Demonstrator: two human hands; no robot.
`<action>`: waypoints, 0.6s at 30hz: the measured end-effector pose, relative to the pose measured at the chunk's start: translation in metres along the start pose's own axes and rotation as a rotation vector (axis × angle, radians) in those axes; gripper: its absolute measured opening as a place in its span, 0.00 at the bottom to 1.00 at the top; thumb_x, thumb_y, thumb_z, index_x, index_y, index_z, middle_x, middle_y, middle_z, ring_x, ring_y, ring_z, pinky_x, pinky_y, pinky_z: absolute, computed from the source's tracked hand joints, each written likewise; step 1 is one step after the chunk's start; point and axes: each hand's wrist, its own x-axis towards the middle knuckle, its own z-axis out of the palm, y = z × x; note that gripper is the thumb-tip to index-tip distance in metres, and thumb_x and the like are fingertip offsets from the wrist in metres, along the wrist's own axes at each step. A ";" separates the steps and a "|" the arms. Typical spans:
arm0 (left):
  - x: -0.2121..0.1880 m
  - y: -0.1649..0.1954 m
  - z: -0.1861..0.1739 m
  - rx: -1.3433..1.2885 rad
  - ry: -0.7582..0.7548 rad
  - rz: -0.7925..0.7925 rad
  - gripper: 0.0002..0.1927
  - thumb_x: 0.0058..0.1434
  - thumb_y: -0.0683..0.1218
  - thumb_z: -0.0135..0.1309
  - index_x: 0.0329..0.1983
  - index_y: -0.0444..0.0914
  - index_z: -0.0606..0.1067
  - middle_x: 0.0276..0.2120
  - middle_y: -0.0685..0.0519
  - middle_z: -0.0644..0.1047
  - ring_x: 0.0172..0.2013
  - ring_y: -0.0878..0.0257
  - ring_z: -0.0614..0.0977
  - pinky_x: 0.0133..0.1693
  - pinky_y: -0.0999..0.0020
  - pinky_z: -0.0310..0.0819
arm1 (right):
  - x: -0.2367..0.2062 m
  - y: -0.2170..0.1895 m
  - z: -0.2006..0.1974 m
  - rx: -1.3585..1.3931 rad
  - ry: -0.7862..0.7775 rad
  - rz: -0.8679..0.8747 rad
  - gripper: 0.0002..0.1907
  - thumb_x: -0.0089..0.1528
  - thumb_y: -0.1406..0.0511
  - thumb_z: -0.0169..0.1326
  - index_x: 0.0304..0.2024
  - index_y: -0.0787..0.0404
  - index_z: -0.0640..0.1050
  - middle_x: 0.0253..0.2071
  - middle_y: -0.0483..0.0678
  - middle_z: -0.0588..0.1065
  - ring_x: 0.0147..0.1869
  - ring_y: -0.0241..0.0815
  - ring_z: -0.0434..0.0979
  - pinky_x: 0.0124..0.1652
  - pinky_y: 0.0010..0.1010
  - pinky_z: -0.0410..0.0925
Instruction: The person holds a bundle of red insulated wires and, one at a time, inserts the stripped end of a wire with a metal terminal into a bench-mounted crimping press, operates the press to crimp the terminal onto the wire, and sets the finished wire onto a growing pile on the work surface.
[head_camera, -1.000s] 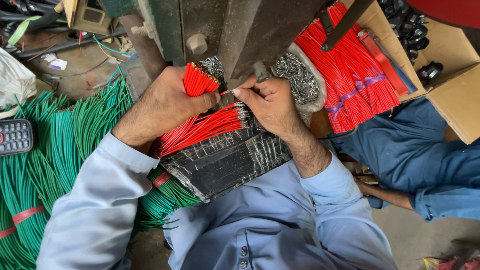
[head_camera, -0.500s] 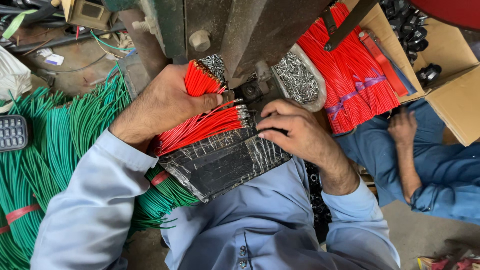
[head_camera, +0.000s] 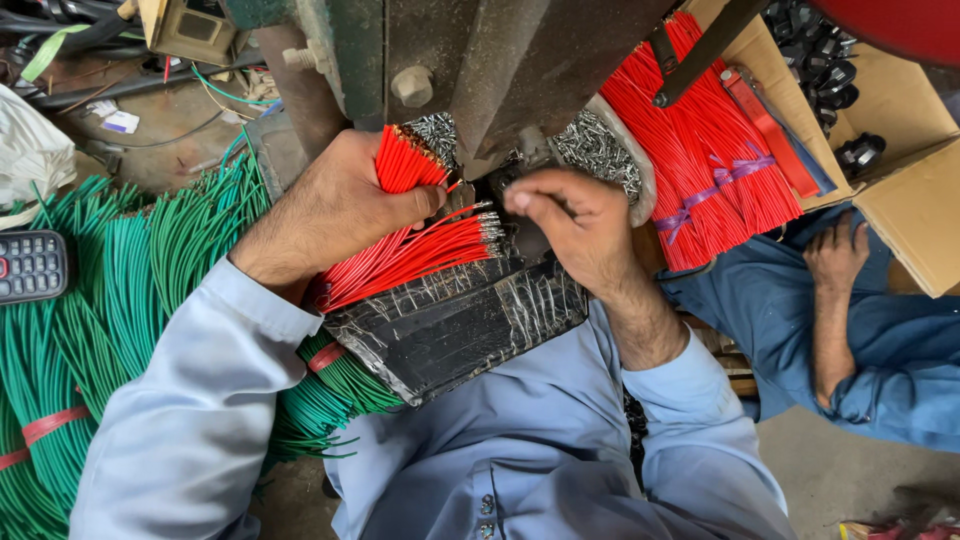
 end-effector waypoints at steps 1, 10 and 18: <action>0.000 0.000 0.000 -0.006 -0.001 -0.007 0.07 0.59 0.42 0.59 0.37 0.34 0.80 0.25 0.54 0.80 0.29 0.70 0.79 0.35 0.69 0.76 | 0.003 0.002 0.003 0.051 0.002 0.009 0.05 0.70 0.75 0.52 0.47 0.70 0.78 0.45 0.51 0.81 0.50 0.37 0.82 0.54 0.28 0.76; 0.001 -0.004 0.000 -0.048 0.012 0.019 0.06 0.59 0.41 0.57 0.38 0.33 0.80 0.26 0.54 0.80 0.30 0.71 0.78 0.35 0.69 0.76 | 0.020 0.008 0.020 0.015 0.009 0.071 0.03 0.68 0.72 0.59 0.44 0.68 0.81 0.39 0.47 0.82 0.43 0.29 0.79 0.45 0.22 0.73; 0.002 -0.004 0.002 -0.029 0.012 0.028 0.06 0.60 0.40 0.58 0.39 0.33 0.80 0.26 0.55 0.79 0.30 0.71 0.77 0.34 0.69 0.75 | 0.022 0.015 0.023 -0.030 0.017 0.031 0.03 0.67 0.71 0.61 0.42 0.66 0.82 0.39 0.46 0.82 0.43 0.29 0.80 0.45 0.22 0.74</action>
